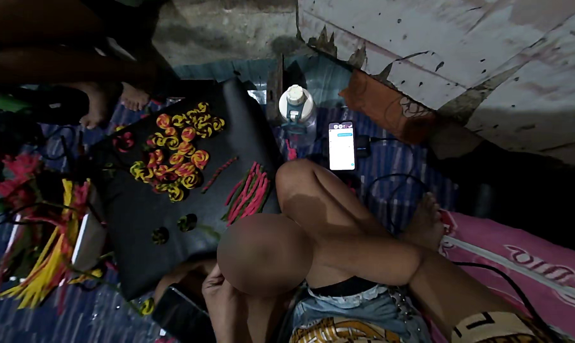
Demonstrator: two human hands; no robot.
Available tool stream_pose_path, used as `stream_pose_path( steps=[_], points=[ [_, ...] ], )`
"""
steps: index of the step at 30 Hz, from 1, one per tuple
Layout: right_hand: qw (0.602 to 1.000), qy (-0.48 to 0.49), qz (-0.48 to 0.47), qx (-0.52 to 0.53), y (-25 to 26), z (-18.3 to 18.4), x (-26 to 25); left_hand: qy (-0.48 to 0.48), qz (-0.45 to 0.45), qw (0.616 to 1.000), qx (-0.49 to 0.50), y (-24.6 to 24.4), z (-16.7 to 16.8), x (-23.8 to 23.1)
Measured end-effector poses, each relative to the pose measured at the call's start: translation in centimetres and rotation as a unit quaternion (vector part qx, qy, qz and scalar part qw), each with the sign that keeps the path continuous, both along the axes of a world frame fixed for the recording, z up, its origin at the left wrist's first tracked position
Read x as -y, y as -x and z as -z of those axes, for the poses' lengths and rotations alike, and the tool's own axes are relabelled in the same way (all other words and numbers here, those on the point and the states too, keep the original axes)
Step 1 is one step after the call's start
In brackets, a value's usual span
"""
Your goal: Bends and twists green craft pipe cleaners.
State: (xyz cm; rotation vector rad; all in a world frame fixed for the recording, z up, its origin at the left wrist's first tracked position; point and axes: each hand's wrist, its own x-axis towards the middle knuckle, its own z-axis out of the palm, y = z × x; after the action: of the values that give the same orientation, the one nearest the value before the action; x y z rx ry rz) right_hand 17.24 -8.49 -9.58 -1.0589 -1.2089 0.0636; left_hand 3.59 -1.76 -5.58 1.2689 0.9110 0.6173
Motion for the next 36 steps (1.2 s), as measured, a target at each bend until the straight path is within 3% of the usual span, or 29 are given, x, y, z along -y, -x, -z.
stream_pose_path(
  steps=[2,6,10,14,18,26,29,31,33,36],
  points=[
    [1.000,0.011,-0.008,-0.003,-0.1,-0.1,0.0,-0.027,0.068,0.997,-0.014,0.7,0.0,-0.6],
    [0.998,0.045,-0.002,-0.053,-0.1,-0.5,0.1,-0.036,0.107,0.993,-0.028,1.3,-0.7,-1.3],
    [0.966,0.061,-0.137,-0.212,-0.5,-1.0,0.2,-0.024,0.145,0.989,-0.036,1.8,-0.6,-1.6],
    [0.937,0.043,-0.249,-0.241,-1.0,-0.9,0.2,0.069,0.150,0.986,-0.027,1.9,-0.5,-1.4],
    [0.934,0.111,-0.225,-0.255,-1.5,-1.5,0.7,0.192,0.138,0.971,0.030,2.0,-0.3,-1.2],
    [0.878,0.119,-0.364,-0.285,-2.2,-1.0,0.5,0.287,0.172,0.940,0.071,2.1,0.6,0.1],
    [0.896,0.105,-0.314,-0.296,-2.0,-1.0,0.5,0.230,0.202,0.950,0.059,2.0,0.6,0.1],
    [0.902,0.122,-0.256,-0.324,-1.7,-1.3,0.6,0.144,0.171,0.974,0.030,1.8,0.2,0.3],
    [0.887,0.159,-0.196,-0.386,-1.4,-1.5,0.6,0.021,0.126,0.992,-0.009,1.3,-0.3,0.7],
    [0.845,0.216,-0.122,-0.473,-1.6,-2.3,0.6,-0.152,0.095,0.983,-0.023,0.9,0.0,0.8]
  ],
)
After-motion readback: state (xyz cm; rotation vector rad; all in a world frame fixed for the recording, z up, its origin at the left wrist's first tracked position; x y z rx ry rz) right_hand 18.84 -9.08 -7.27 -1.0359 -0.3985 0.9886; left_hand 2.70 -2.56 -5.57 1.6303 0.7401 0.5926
